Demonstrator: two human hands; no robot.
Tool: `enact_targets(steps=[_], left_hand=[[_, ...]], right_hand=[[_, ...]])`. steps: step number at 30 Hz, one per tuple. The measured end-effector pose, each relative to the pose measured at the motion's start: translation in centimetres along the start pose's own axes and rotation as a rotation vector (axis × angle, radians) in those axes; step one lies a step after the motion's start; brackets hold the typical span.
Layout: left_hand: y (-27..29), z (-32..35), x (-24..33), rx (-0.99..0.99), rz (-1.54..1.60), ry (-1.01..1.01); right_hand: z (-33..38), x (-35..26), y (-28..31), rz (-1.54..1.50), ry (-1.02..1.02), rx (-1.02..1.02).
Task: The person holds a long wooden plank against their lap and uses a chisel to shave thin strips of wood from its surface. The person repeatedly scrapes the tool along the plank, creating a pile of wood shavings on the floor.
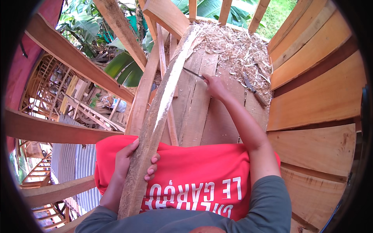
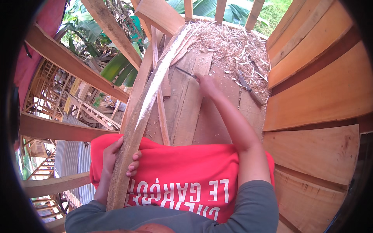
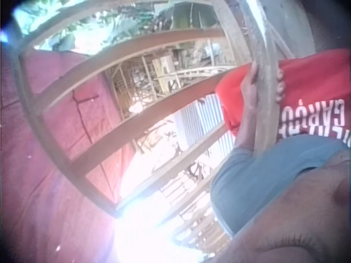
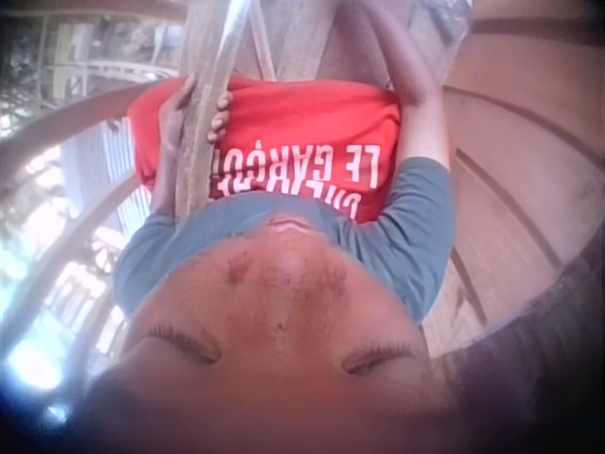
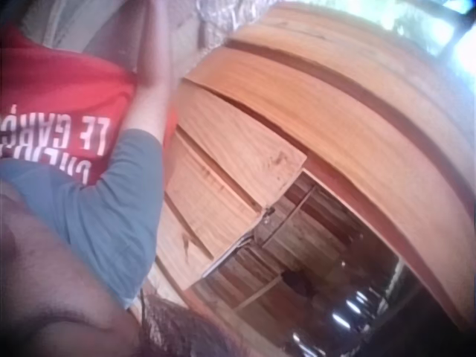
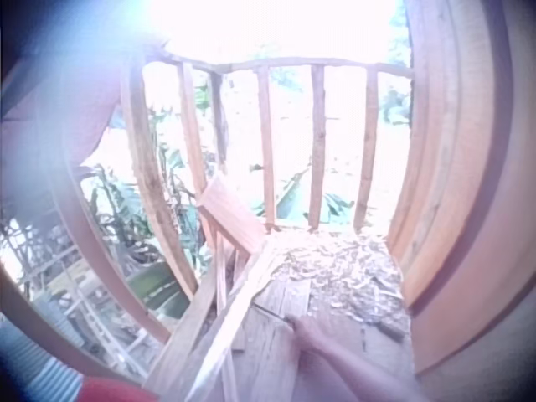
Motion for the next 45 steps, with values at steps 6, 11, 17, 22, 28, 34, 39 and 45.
enact_targets(steps=[6, 11, 17, 22, 28, 34, 39, 45], left_hand=[[0.0, 0.0, -0.2, -0.004, 0.006, -0.005], [0.3, 0.1, -0.1, -0.01, -0.005, -0.01], [0.1, 0.0, -0.3, -0.004, 0.003, -0.003], [0.2, 0.0, -0.2, -0.016, -0.008, -0.003], [0.3, 0.3, -0.3, 0.012, -0.003, -0.019], [0.3, 0.1, -0.3, 0.008, -0.011, -0.014], [0.1, 0.1, -0.4, 0.013, 0.0, -0.016], [0.2, 0.1, -0.3, 0.003, 0.006, -0.011]], right_hand=[[-0.2, -0.6, 0.1, -0.11, -0.071, 0.149], [0.2, -1.5, -0.6, 0.016, -0.082, 0.004], [-0.7, 0.6, 2.3, -0.167, 0.003, 0.172], [-2.0, 2.9, 4.0, -0.193, 0.069, -0.323], [-1.1, 1.4, 4.1, -0.133, 0.093, -0.511], [-1.4, 3.4, 3.1, -0.172, -0.082, -0.259], [-2.4, 6.2, 4.2, -0.274, -0.126, -0.04], [-2.3, 5.5, 2.9, -0.283, 0.118, -0.348]])
Point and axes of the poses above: each hand's wrist, its own z-axis away from the middle knuckle, its own y-axis out of the back of the hand, x = y × z, the point moved 3 cm from there along -z, towards the middle knuckle, and after that the axes turned 6 degrees about -y, right-handed, at the moved point
